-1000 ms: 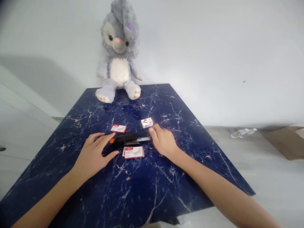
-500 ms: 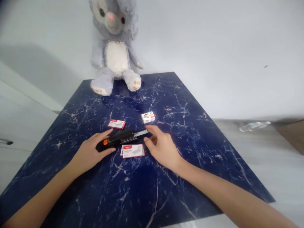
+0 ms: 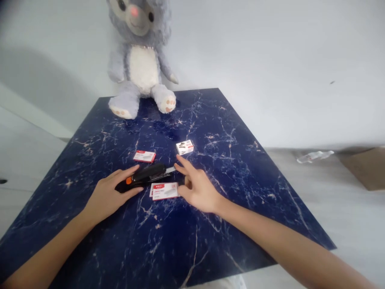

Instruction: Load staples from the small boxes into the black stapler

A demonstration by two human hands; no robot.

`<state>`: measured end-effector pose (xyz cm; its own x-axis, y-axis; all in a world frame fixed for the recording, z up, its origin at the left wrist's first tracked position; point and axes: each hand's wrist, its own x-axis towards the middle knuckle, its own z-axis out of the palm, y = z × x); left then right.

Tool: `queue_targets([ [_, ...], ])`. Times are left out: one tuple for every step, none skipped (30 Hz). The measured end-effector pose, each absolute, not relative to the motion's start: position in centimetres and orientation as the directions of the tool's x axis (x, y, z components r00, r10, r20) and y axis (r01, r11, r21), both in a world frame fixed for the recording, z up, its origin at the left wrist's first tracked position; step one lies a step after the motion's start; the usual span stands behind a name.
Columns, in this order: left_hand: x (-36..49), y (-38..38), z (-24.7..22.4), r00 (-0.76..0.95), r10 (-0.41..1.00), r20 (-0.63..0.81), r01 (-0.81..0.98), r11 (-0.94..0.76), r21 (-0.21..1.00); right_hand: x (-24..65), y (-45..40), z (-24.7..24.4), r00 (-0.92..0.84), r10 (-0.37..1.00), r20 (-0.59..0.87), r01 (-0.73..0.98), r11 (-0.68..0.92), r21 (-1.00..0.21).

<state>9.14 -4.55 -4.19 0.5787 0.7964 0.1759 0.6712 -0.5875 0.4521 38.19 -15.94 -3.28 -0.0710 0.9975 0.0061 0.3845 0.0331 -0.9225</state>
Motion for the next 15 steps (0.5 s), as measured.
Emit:
queue_targets([
  [9.2, -4.5, -4.2, 0.574, 0.800, 0.174, 0.675, -0.583, 0.453, 38.4, -15.9, -3.3, -0.094, 0.995, 0.014, 0.382, 0.049, -0.923],
  [9.2, -4.5, -4.2, 0.569, 0.804, 0.173, 0.679, -0.578, 0.453, 38.6, -15.8, -3.2, -0.121, 0.992, 0.022, 0.373, 0.066, -0.925],
  [9.3, -4.5, -4.2, 0.564, 0.808, 0.169, 0.684, -0.572, 0.453, 38.8, -15.8, -3.3, -0.147, 0.989, 0.033, 0.360, 0.084, -0.929],
  [9.3, -4.4, -4.3, 0.560, 0.812, 0.167, 0.688, -0.568, 0.453, 39.1, -15.7, -3.3, -0.172, 0.984, 0.043, 0.342, 0.100, -0.934],
  [9.4, -4.4, -4.3, 0.556, 0.815, 0.165, 0.691, -0.564, 0.452, 39.2, -15.7, -3.3, -0.194, 0.980, 0.051, 0.322, 0.112, -0.940],
  [9.5, -4.5, -4.3, 0.554, 0.816, 0.163, 0.694, -0.561, 0.451, 39.3, -15.7, -3.4, -0.215, 0.975, 0.054, 0.301, 0.119, -0.946],
  [9.7, -4.5, -4.3, 0.555, 0.816, 0.161, 0.694, -0.561, 0.451, 39.3, -15.7, -3.4, -0.236, 0.970, 0.057, 0.281, 0.124, -0.952],
  [9.9, -4.6, -4.3, 0.559, 0.813, 0.162, 0.691, -0.565, 0.451, 39.2, -15.7, -3.4, -0.255, 0.965, 0.060, 0.269, 0.130, -0.954],
  [10.1, -4.7, -4.2, 0.565, 0.808, 0.167, 0.686, -0.572, 0.449, 39.0, -15.7, -3.4, -0.267, 0.962, 0.062, 0.269, 0.136, -0.953],
  [10.4, -4.9, -4.2, 0.569, 0.803, 0.177, 0.681, -0.581, 0.446, 38.8, -15.7, -3.4, -0.274, 0.960, 0.062, 0.281, 0.141, -0.949],
  [10.7, -5.1, -4.1, 0.571, 0.799, 0.189, 0.678, -0.589, 0.440, 38.5, -15.7, -3.3, -0.273, 0.960, 0.061, 0.299, 0.145, -0.943],
  [11.1, -5.3, -4.0, 0.571, 0.795, 0.202, 0.677, -0.596, 0.432, 38.3, -15.7, -3.2, -0.268, 0.962, 0.059, 0.317, 0.146, -0.937],
  [11.4, -5.5, -4.0, 0.570, 0.794, 0.211, 0.678, -0.600, 0.424, 38.2, -15.7, -3.0, -0.261, 0.964, 0.058, 0.328, 0.145, -0.934],
  [11.6, -5.7, -3.9, 0.568, 0.794, 0.216, 0.680, -0.601, 0.419, 38.1, -15.7, -2.9, -0.256, 0.965, 0.054, 0.328, 0.140, -0.934],
  [11.8, -5.8, -3.9, 0.568, 0.794, 0.217, 0.681, -0.601, 0.417, 38.1, -15.6, -2.8, -0.254, 0.966, 0.051, 0.320, 0.134, -0.938],
])
